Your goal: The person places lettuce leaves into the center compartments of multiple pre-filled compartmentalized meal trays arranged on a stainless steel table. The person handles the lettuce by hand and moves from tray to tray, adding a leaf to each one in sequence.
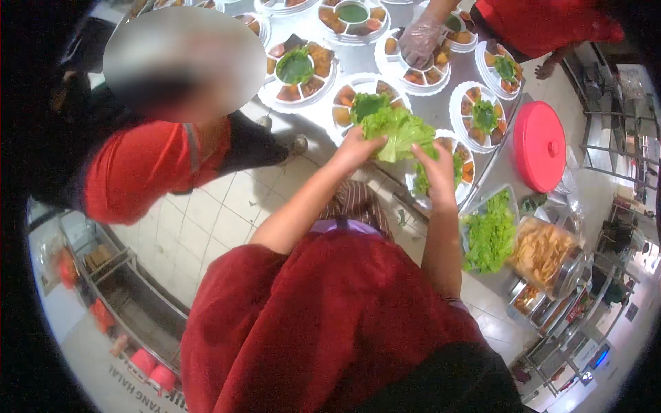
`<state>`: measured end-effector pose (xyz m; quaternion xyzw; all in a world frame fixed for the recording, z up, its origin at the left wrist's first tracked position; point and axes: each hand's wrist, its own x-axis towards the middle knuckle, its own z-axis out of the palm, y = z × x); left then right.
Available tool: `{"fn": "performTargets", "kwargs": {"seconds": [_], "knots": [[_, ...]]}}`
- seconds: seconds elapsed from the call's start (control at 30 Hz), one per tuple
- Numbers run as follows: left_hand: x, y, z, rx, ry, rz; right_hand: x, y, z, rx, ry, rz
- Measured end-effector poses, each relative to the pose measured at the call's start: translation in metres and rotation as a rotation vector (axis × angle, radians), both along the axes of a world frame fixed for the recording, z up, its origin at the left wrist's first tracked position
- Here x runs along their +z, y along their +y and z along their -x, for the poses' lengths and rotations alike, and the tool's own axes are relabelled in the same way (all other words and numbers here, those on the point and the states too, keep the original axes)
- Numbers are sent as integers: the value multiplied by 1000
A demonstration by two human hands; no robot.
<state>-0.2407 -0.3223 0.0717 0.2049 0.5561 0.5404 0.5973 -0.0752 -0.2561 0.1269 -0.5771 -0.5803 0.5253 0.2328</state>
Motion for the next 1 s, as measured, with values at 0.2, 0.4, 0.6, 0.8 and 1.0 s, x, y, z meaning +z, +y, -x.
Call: {"fn": "performTargets", "kwargs": {"seconds": [0.2,0.4,0.6,0.8,1.0], "knots": [[0,59,12,6,137,-21,-42,68,-2,-1,-25,-31],[-18,105,29,37,423,-14,-60,128,7,128,-139,-111],[10,129,42,-75,545,151,-67,146,13,118,-128,-94],[5,140,51,-208,543,240,-54,145,19,136,-206,-200],[-18,140,63,-262,536,262,-58,135,27,81,-308,-108]]}}
